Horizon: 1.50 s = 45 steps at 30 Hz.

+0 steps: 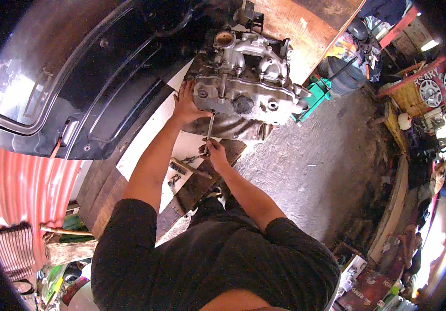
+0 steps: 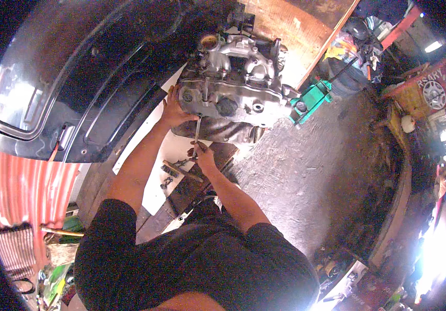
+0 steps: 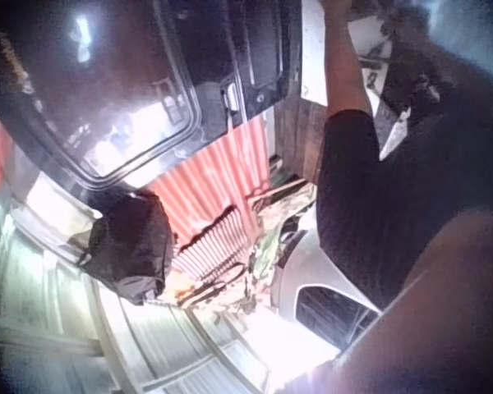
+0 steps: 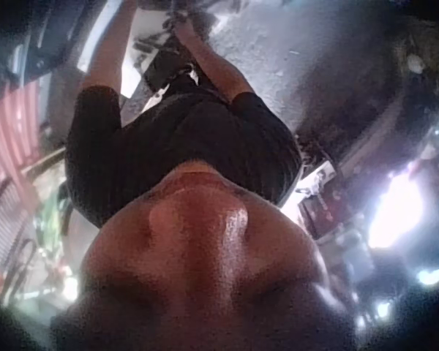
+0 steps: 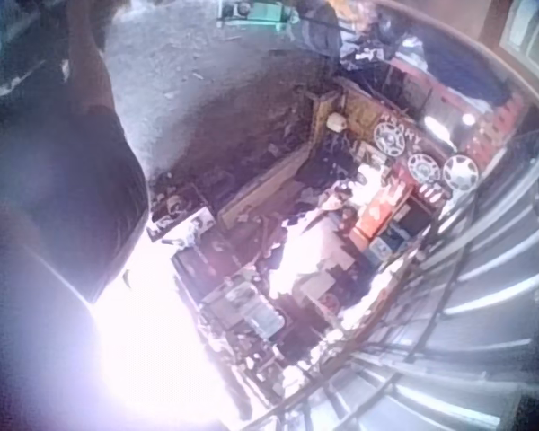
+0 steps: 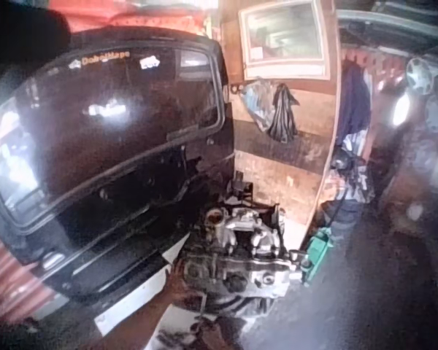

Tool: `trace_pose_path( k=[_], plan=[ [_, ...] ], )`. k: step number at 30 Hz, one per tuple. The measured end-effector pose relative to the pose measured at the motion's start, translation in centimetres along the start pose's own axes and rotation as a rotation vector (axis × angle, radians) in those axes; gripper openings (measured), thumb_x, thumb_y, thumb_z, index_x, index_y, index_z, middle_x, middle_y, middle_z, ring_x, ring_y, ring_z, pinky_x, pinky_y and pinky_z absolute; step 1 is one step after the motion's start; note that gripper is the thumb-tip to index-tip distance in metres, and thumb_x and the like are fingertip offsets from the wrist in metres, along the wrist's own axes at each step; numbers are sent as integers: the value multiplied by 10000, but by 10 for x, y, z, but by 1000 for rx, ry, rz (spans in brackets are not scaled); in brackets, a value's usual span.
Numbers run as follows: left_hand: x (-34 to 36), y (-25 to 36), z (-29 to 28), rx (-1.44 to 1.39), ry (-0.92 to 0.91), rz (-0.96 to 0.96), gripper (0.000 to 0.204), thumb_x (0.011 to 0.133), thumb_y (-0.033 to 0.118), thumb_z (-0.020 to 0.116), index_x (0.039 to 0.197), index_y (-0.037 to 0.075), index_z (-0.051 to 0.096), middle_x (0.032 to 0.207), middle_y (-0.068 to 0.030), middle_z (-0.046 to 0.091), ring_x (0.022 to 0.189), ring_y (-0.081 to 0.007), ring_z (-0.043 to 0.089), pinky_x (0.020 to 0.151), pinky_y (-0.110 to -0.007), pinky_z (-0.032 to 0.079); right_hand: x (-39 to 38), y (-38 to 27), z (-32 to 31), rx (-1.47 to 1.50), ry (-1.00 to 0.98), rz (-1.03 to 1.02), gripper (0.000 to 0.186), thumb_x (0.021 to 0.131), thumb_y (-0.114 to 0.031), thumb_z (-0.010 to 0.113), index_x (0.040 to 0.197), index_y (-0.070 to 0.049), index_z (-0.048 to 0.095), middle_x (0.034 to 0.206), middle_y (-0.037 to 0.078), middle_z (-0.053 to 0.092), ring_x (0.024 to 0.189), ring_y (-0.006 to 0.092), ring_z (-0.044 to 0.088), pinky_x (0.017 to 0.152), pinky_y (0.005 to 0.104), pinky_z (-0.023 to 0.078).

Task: The person uses a wrench to loosen and remove bolts from a car engine block resting on a workbench. They repeatedly turn the wrench on different bolts and remove them by hand, placing them aside.

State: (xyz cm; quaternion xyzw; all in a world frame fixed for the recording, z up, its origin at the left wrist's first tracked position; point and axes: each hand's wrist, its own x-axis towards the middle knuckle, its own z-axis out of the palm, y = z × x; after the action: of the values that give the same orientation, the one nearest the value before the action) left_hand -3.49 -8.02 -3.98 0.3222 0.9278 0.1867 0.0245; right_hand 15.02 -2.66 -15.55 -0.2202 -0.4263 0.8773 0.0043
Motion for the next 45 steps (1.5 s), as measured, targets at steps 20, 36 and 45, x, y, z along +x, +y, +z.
trace_pose_path(
  k=[20,36,45],
  plan=[
    [-5,0,3,-43,110,88,1291,447,616,794,1448,83,179,1512,-83,167,1415,-300,70,1012,-725,110,-43,-169,-45,-1975,309,-390,333,915,-403,468,927,-156,691,865,148,676,800,320,665,651,454,526],
    [-2,-24,-2,-161,-5,164,1369,444,666,780,1470,99,73,1534,-120,62,1413,-345,4,1006,-729,84,-93,-223,50,-1725,340,-283,201,885,-166,520,961,-22,638,807,106,684,777,240,656,753,381,494],
    [2,-20,5,-166,-26,165,1379,435,725,737,1474,96,83,1543,-78,53,1421,-309,-31,1026,-709,70,-46,-38,-21,-276,284,-2,220,936,-138,506,1152,-95,499,991,59,625,903,169,615,735,386,530]
  ],
)
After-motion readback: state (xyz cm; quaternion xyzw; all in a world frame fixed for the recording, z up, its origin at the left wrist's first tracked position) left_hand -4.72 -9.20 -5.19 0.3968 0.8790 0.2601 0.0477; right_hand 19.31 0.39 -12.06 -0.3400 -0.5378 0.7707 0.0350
